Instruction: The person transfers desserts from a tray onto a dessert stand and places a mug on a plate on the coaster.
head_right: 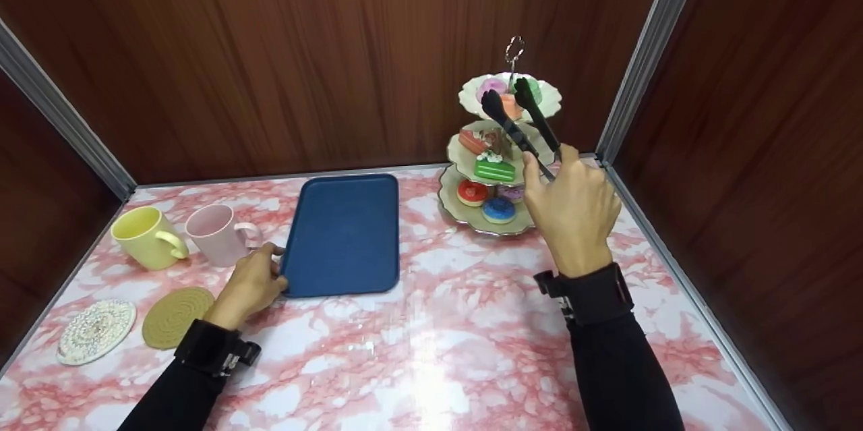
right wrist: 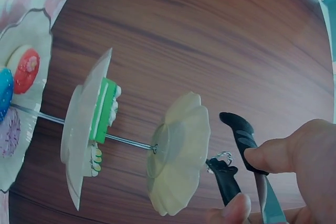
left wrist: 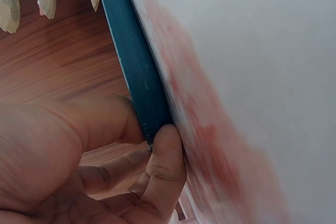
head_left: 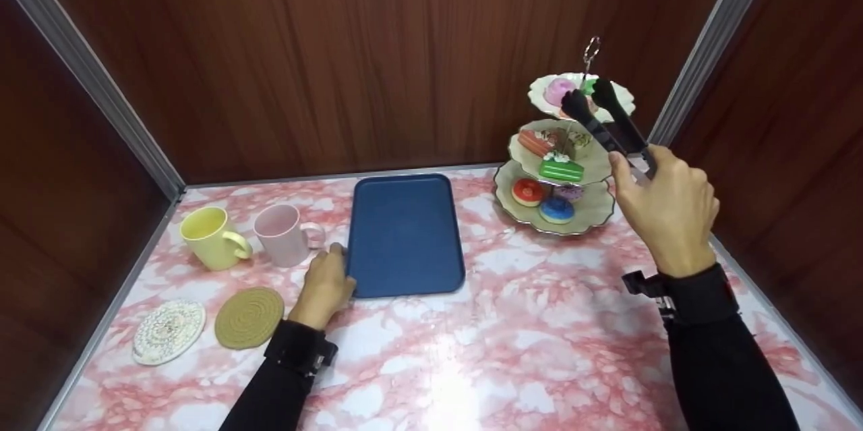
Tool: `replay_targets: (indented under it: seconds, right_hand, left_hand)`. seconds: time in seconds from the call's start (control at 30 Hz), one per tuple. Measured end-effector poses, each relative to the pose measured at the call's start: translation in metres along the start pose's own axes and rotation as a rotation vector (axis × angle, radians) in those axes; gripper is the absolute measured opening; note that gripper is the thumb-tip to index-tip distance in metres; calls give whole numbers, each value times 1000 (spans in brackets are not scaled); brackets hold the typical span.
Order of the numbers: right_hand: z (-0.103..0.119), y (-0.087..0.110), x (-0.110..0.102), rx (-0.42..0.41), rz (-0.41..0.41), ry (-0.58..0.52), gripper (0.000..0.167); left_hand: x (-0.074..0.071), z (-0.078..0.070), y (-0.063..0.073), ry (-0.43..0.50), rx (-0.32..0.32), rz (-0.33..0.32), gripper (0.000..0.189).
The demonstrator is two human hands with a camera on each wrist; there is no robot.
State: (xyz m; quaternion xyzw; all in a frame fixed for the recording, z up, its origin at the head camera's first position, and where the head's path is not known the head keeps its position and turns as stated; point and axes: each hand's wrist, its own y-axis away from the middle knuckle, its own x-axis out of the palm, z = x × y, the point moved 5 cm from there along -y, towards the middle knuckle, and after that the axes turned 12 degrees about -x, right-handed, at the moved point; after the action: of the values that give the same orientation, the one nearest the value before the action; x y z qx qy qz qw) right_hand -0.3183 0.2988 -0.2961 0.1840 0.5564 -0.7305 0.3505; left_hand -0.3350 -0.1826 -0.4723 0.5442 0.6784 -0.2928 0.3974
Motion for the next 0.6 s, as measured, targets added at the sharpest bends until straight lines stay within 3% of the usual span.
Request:
replay_targets:
  seconds: [0.33,0.6]
  right_hand:
    - [8,11,7,-58,-81,-62,64]
    - [20,20,21,-181,-160,-103,55]
  left_hand:
    - [2,0,1,-3,-7,-2,51]
    - [1,0,0,-11,-10,-4,51]
